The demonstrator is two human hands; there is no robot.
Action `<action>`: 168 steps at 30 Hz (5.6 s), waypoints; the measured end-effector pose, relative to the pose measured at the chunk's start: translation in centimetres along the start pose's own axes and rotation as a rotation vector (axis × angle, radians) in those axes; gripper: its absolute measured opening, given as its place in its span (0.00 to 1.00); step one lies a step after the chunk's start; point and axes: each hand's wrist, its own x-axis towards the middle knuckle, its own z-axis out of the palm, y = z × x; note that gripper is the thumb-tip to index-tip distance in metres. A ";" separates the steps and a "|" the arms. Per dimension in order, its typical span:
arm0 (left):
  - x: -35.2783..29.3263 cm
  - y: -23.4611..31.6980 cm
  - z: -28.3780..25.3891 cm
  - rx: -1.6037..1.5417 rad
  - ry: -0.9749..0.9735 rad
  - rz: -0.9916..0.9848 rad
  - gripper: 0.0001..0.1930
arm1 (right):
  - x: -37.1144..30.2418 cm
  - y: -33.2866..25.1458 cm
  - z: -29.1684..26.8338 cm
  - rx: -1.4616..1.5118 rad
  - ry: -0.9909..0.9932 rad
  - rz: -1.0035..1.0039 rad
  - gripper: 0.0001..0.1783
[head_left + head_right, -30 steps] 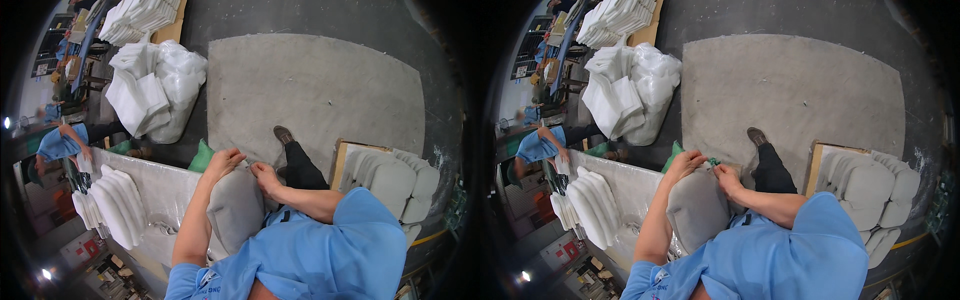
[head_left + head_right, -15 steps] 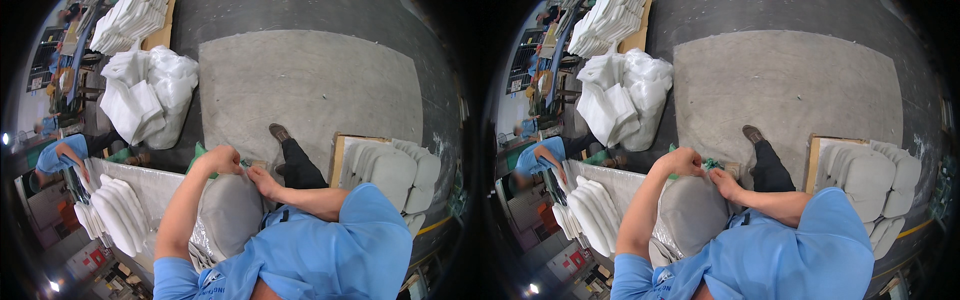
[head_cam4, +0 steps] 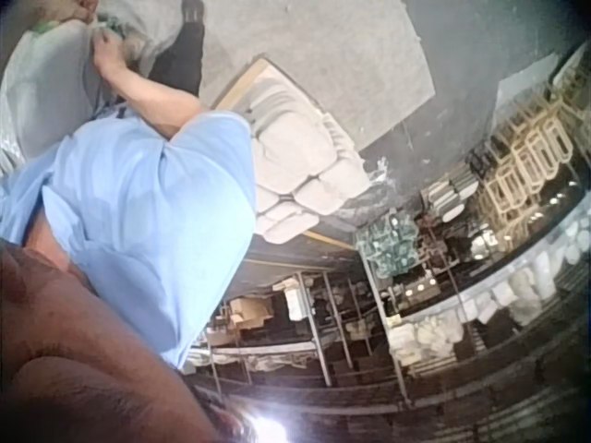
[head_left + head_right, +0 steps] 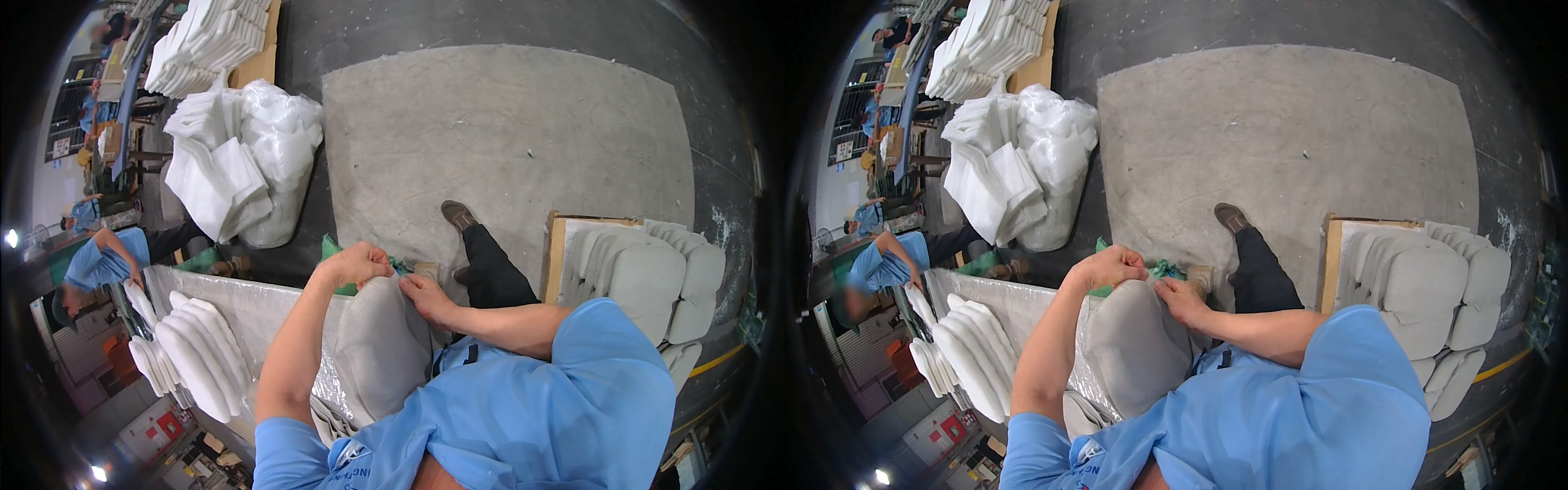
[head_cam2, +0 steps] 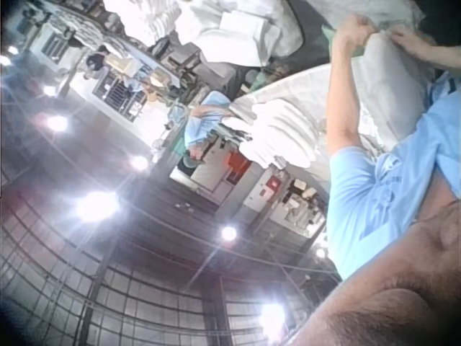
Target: The person inserts white foam cushions into gray fabric covers, aligns the edges, and zips them closed. The finished cushion is placed on a nearby stack. The person repeats this process with additional cushions.
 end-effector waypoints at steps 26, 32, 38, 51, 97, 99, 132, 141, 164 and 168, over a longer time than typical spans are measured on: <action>4.1 -6.7 5.3 -0.897 0.326 0.083 0.11 | 4.1 -0.1 1.0 0.275 0.291 0.128 0.16; 5.7 -8.2 6.7 -0.939 0.441 -0.020 0.10 | 5.4 -1.3 1.4 0.275 0.340 0.248 0.14; 6.7 -9.4 8.7 -0.989 0.553 -0.020 0.11 | 7.7 0.0 0.9 0.306 0.261 0.448 0.15; 8.8 -2.7 8.1 -0.990 0.466 0.137 0.12 | 5.4 -5.0 -3.3 0.493 0.181 0.386 0.26; -7.6 -11.0 31.1 -1.548 0.746 0.154 0.37 | 7.0 -4.9 7.3 -0.101 -0.637 0.540 0.35; -8.2 -11.4 32.7 -1.469 0.839 0.076 0.35 | 6.4 -5.7 8.8 -0.181 -0.751 0.573 0.38; -6.0 -12.6 38.3 -1.284 1.302 -0.761 0.27 | 8.9 0.1 21.3 -2.096 -1.292 -0.477 0.19; -4.5 -14.8 38.4 -1.214 1.396 -0.884 0.25 | 8.8 2.4 22.5 -1.858 -1.227 -0.737 0.17; -4.9 -13.2 45.5 -1.223 1.476 -0.884 0.20 | 9.4 -0.1 22.1 -2.050 -1.445 -0.799 0.14; -6.2 -11.4 49.5 -1.706 1.803 -0.852 0.18 | 5.2 -4.5 23.6 -1.904 -1.672 -0.456 0.18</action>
